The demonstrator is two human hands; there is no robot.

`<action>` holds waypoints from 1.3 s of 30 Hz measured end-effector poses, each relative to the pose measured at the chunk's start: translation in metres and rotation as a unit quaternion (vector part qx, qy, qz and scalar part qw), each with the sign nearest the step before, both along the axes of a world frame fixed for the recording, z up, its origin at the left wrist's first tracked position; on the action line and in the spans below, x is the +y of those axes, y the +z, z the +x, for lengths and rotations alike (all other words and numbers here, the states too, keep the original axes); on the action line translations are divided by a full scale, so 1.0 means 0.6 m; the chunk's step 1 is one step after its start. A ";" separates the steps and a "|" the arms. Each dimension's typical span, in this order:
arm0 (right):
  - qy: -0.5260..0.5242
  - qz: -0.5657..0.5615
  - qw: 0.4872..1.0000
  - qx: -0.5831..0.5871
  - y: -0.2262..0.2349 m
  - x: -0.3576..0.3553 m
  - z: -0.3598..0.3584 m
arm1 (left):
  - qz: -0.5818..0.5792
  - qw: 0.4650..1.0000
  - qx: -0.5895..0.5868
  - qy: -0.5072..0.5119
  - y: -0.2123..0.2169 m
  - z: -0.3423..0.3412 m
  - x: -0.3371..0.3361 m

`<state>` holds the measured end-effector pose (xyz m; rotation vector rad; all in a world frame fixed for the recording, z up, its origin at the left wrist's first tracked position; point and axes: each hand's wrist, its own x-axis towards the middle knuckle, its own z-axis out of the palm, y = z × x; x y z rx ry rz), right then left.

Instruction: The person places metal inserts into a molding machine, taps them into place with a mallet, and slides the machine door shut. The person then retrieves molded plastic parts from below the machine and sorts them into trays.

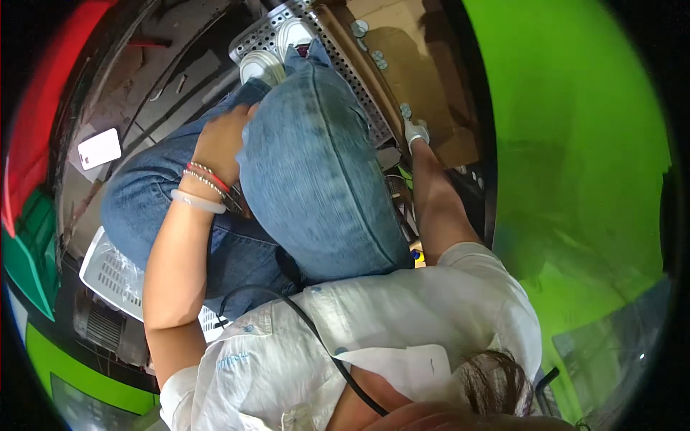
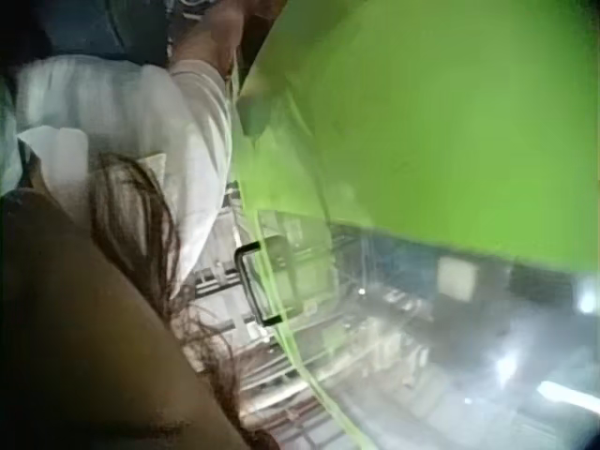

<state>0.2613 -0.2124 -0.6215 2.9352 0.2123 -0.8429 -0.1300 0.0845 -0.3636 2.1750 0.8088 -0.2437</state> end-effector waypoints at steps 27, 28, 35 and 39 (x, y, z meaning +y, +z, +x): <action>0.043 0.327 0.940 -0.082 -0.168 0.269 0.024 | 0.075 0.993 0.085 -0.040 -0.023 0.011 -0.010; 0.071 0.271 0.956 -0.086 -0.114 0.308 -0.029 | 0.072 0.991 0.109 -0.031 -0.020 -0.001 -0.015; 0.078 0.038 0.988 -0.124 -0.009 0.341 -0.067 | 0.068 0.992 0.099 -0.034 -0.013 0.005 -0.012; 0.056 0.092 0.993 -0.055 -0.050 0.315 -0.023 | 0.066 0.993 0.092 -0.035 -0.017 0.008 -0.010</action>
